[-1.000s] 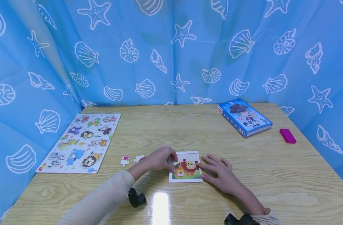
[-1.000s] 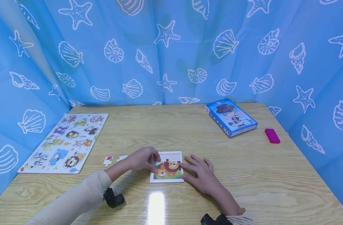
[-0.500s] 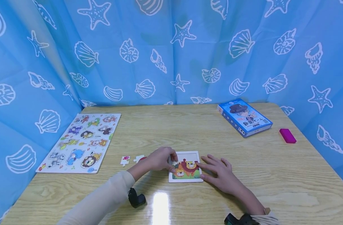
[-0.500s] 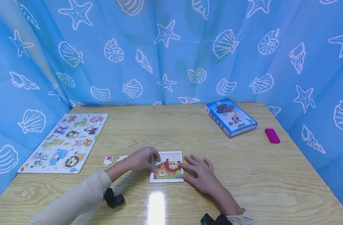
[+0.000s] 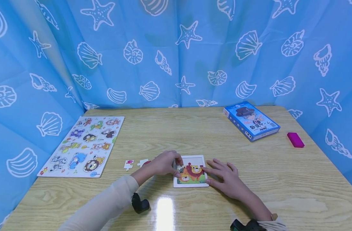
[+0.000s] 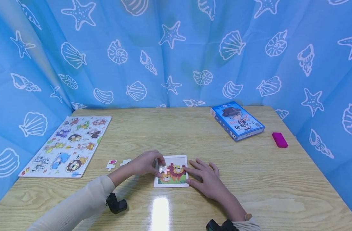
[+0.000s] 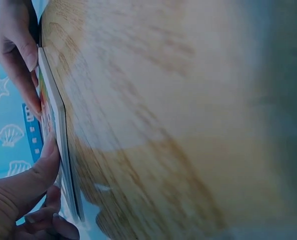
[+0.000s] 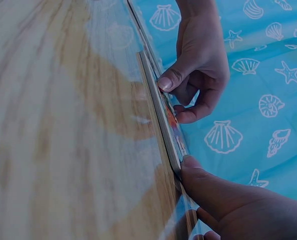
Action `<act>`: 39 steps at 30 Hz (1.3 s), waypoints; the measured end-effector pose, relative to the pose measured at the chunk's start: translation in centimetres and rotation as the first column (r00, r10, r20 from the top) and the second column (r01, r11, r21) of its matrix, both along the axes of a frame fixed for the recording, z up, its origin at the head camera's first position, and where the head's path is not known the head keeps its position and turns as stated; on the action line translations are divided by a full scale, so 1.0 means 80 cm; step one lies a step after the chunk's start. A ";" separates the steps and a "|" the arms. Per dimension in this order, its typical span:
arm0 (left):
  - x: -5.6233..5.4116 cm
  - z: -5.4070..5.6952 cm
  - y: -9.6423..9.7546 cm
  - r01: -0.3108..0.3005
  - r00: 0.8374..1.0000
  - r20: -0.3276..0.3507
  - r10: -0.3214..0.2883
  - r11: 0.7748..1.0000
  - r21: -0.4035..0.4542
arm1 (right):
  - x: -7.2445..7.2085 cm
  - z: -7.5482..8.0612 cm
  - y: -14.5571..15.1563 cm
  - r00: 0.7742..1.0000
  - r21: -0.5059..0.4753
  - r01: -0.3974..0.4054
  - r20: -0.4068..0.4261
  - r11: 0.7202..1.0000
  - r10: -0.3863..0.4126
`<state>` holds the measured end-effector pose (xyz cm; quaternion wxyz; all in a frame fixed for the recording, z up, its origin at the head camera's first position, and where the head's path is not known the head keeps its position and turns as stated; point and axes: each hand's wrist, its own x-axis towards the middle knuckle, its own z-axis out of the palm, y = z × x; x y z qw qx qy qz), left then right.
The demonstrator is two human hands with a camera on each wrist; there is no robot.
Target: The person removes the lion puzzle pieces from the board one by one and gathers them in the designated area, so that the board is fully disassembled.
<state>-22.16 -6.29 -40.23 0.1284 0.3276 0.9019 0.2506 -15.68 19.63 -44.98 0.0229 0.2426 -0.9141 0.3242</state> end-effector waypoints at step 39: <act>0.000 0.005 0.003 0.027 0.997 0.066 -0.027 1.000 0.004 | 0.009 0.003 -0.015 0.997 0.258 -0.034 -0.059 0.965 0.051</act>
